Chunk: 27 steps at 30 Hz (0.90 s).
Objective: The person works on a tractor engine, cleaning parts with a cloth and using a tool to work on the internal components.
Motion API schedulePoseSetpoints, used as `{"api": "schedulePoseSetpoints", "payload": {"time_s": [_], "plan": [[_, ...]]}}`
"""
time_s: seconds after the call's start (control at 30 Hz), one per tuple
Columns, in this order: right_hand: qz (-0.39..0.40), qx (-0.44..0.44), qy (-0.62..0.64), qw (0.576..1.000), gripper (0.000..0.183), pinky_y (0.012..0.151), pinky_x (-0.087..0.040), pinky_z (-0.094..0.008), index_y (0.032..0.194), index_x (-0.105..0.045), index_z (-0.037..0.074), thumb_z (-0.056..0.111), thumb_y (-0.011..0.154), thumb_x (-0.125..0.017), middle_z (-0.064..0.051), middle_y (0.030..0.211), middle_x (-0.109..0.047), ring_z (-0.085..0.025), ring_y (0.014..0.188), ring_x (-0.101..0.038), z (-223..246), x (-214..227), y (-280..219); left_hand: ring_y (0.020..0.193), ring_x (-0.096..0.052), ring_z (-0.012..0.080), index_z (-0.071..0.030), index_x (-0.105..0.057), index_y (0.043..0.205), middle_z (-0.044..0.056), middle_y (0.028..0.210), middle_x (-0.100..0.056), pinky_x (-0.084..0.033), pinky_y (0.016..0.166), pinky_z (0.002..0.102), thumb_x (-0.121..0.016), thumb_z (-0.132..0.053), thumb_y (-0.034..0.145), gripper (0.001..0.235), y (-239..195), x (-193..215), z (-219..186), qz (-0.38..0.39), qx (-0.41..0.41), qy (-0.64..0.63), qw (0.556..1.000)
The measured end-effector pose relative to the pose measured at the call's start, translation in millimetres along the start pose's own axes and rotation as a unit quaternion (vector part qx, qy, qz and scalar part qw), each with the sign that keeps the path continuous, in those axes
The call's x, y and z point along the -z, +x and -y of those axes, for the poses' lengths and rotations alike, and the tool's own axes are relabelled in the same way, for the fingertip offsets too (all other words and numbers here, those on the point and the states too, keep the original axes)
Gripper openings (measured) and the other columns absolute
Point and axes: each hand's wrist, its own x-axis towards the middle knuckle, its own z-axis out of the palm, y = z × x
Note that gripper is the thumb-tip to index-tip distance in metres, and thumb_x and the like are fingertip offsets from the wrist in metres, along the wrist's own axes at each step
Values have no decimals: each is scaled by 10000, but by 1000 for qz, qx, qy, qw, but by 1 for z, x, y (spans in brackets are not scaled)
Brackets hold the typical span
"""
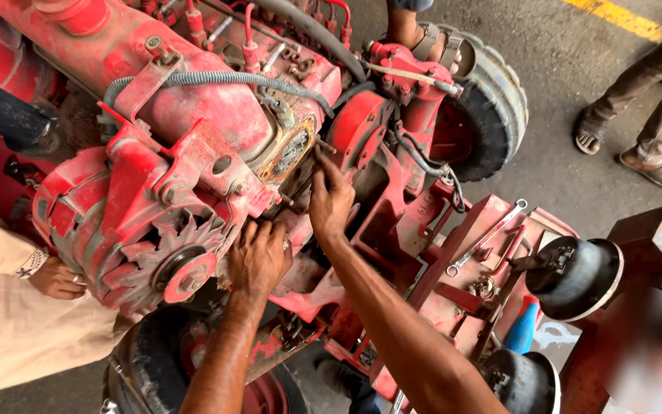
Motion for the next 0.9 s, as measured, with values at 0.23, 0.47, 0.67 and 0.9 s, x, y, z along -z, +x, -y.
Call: {"api": "schedulePoseSetpoints", "payload": {"time_s": [0.23,0.47,0.67,0.9], "plan": [[-34,228,-179,956,533,898,-529,-383,1476,-593,51,66,943,-604,-235,1124,-737,-298,1036,-746,12,-10,-2,928,-645,300,-98,-726,978,75,966,-720,-537,809,456,-760,-196,744,256,1,5,-2,6,3,24,1000],[-8,46,-105,993,418,680,-558,-361,1400,-652,154,165,992,-562,-186,849,-769,-171,678,-658,34,-5,4,945,-651,301,-89,-723,1021,94,1001,-725,-548,810,439,-759,-201,725,318,-2,2,-2,11,9,6,1000],[-34,67,-107,991,403,699,-556,-343,1362,-658,147,234,969,-653,-148,959,-760,-136,740,-708,21,-12,-2,939,-660,297,-78,-721,1039,99,1030,-734,-560,781,441,-751,-198,754,311,0,-1,1,37,11,20,999],[-62,92,-58,992,250,804,-561,-327,1190,-745,77,200,983,-677,-128,968,-772,-150,875,-723,16,-17,3,944,-658,284,-62,-716,1053,98,1024,-728,-562,783,437,-738,-200,777,309,-2,-3,1,43,16,9,999]]}}
